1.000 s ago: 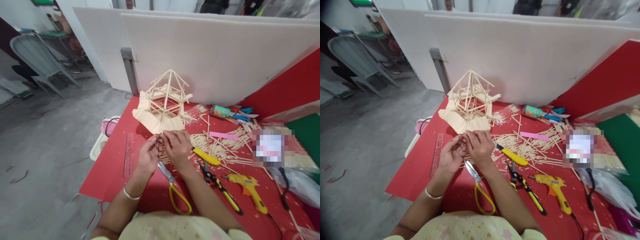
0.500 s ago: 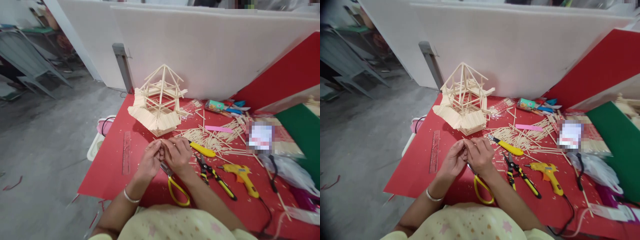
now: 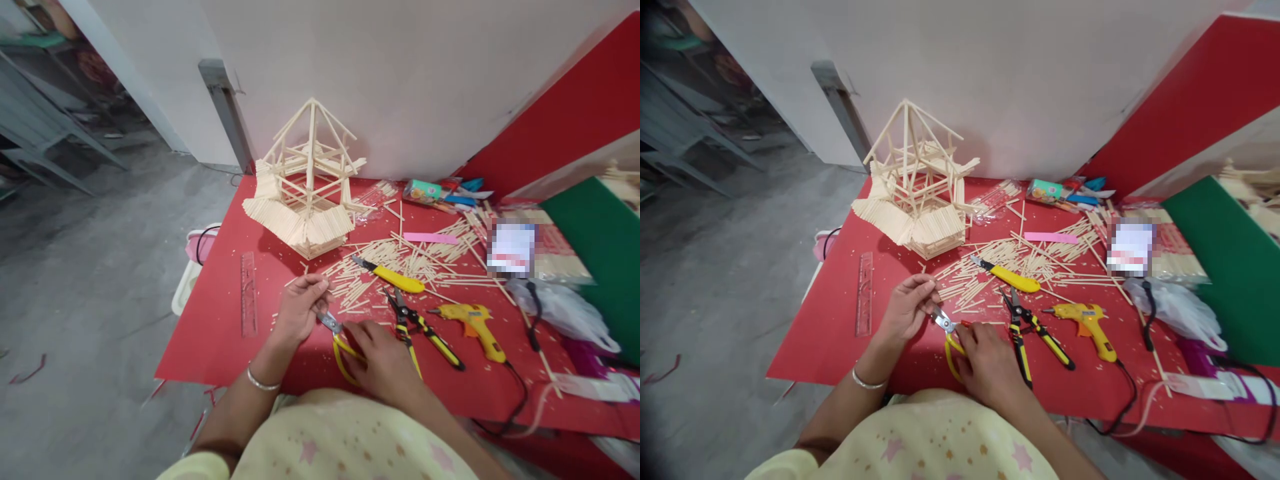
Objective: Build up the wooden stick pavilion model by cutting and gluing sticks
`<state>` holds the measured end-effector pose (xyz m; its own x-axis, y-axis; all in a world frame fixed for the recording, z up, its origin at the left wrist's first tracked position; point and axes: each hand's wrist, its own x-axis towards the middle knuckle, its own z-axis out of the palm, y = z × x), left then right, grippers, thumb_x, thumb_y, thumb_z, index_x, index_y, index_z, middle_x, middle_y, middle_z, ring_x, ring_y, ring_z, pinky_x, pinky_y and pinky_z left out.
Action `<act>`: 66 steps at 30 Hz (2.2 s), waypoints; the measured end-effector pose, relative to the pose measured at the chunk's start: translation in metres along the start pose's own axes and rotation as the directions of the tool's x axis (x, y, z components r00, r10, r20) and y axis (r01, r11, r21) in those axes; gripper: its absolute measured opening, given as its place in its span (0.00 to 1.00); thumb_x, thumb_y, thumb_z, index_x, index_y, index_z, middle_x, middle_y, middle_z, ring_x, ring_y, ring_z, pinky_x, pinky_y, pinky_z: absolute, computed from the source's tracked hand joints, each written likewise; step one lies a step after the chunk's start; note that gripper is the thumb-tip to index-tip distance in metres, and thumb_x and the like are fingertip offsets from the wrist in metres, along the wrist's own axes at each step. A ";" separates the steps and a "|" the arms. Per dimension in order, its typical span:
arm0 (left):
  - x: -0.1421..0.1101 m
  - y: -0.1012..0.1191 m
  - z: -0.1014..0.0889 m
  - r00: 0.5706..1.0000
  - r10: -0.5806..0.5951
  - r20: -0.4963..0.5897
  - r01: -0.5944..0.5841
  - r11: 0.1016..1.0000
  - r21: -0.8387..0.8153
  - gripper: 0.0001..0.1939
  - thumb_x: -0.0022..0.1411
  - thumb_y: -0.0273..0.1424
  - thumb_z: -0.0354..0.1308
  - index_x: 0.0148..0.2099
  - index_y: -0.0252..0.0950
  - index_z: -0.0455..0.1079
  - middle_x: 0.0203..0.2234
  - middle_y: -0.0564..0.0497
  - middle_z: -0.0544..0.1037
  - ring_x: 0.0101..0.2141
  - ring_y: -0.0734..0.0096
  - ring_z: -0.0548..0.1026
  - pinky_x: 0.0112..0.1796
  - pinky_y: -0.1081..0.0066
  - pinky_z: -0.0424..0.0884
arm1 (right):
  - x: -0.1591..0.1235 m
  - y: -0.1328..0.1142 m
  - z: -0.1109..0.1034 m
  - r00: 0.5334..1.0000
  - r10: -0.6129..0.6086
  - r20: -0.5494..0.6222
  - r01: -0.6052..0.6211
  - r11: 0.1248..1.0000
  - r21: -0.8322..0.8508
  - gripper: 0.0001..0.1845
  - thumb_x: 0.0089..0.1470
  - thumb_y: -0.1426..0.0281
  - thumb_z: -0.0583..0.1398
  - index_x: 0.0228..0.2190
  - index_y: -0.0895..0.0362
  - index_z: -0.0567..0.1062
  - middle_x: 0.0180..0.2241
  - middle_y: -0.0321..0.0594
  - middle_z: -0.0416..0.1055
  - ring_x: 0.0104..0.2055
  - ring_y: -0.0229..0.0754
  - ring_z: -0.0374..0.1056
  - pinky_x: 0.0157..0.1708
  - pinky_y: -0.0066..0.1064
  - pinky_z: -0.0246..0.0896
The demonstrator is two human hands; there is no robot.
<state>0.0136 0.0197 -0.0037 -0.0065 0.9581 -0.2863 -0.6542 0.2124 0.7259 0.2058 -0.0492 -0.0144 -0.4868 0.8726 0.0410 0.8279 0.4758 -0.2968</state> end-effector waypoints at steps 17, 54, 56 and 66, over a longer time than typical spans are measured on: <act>-0.014 0.005 -0.005 0.989 0.142 -0.034 -0.137 0.984 0.114 0.14 0.51 0.35 0.72 0.36 0.34 0.74 0.25 0.52 0.79 0.22 0.77 0.75 0.21 0.80 0.68 | -0.022 0.027 -0.005 0.964 0.245 -0.105 -0.248 0.969 -0.019 0.35 0.59 0.56 0.59 0.63 0.55 0.63 0.45 0.49 0.76 0.48 0.54 0.69 0.47 0.43 0.65; -0.020 0.000 0.015 0.907 -0.029 0.421 -0.261 0.745 0.614 0.11 0.63 0.37 0.62 0.36 0.35 0.81 0.27 0.46 0.80 0.26 0.69 0.76 0.28 0.72 0.70 | -0.023 0.025 -0.026 0.945 0.309 0.108 -0.325 0.925 0.198 0.17 0.63 0.60 0.54 0.50 0.51 0.73 0.37 0.40 0.80 0.35 0.44 0.76 0.32 0.30 0.59; -0.019 -0.003 0.014 0.917 -0.047 0.396 -0.220 0.769 0.600 0.12 0.63 0.39 0.62 0.37 0.35 0.81 0.26 0.46 0.80 0.25 0.68 0.77 0.29 0.71 0.72 | -0.025 0.026 -0.026 0.939 0.333 0.088 -0.345 0.913 0.218 0.18 0.63 0.58 0.54 0.51 0.50 0.72 0.40 0.40 0.80 0.38 0.45 0.76 0.34 0.31 0.60; -0.013 -0.014 0.009 0.948 0.144 0.283 -0.296 0.724 0.623 0.10 0.63 0.34 0.62 0.30 0.35 0.78 0.21 0.52 0.75 0.24 0.75 0.69 0.28 0.75 0.65 | -0.010 0.008 -0.031 0.939 0.340 -0.044 -0.342 0.938 -0.049 0.24 0.61 0.59 0.56 0.57 0.51 0.68 0.43 0.45 0.74 0.40 0.48 0.73 0.33 0.33 0.59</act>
<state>0.0298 0.0056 -0.0045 0.1132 0.9935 0.0097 -0.0005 -0.0097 1.0000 0.2260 -0.0507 0.0124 -0.1630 0.9864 -0.0203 0.9572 0.1531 -0.2455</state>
